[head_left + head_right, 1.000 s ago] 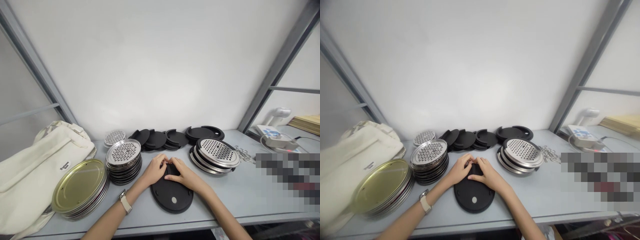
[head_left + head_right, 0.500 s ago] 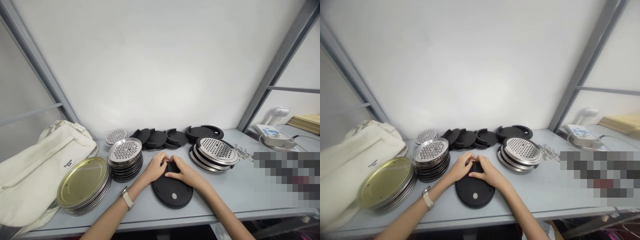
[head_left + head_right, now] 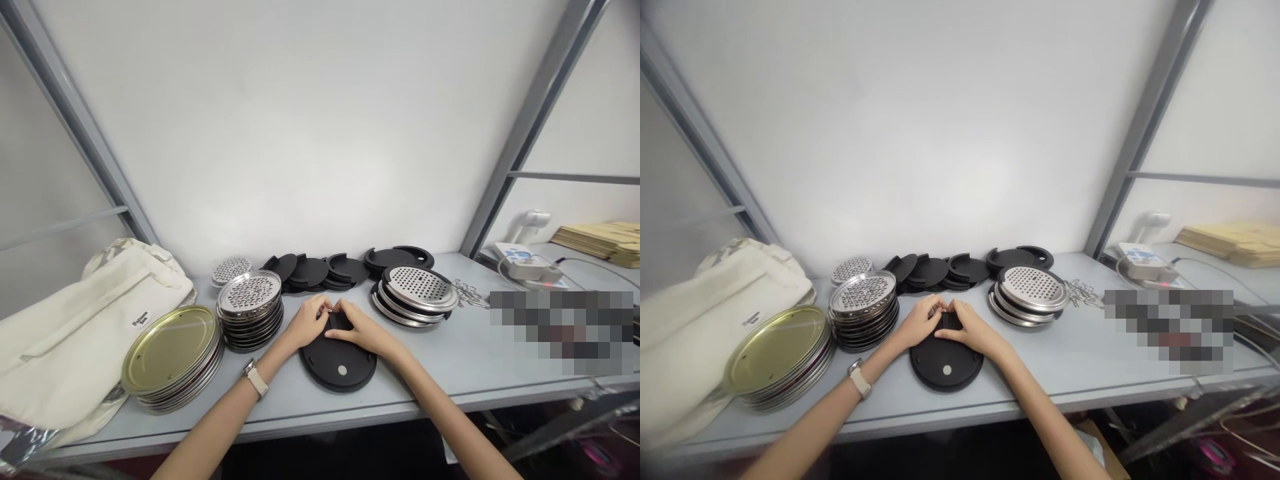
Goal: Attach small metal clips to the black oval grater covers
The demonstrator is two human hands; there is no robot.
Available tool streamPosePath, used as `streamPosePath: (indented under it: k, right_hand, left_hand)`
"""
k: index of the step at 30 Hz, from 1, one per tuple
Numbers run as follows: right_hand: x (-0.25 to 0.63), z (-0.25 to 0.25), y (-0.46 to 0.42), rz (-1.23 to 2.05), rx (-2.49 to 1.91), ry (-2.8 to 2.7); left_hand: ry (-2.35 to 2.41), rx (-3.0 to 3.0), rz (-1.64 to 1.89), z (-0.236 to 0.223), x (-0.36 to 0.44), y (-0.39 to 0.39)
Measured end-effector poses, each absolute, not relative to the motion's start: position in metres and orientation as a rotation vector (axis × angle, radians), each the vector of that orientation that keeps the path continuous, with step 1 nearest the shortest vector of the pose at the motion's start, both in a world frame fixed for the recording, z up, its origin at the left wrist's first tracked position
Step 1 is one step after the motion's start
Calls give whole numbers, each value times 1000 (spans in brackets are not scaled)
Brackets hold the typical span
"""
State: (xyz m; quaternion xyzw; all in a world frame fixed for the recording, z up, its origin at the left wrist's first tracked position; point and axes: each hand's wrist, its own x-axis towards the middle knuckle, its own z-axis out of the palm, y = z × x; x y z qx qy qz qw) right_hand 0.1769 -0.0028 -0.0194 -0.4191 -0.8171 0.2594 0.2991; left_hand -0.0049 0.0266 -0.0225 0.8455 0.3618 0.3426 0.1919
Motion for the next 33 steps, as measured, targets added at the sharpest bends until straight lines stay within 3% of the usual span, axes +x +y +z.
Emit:
streamPosePath:
  k: [33]
  right_hand:
    - [177,-23,0,637,-1042,-2202]
  left_hand:
    - [1040,2532,972,-19,-4,24]
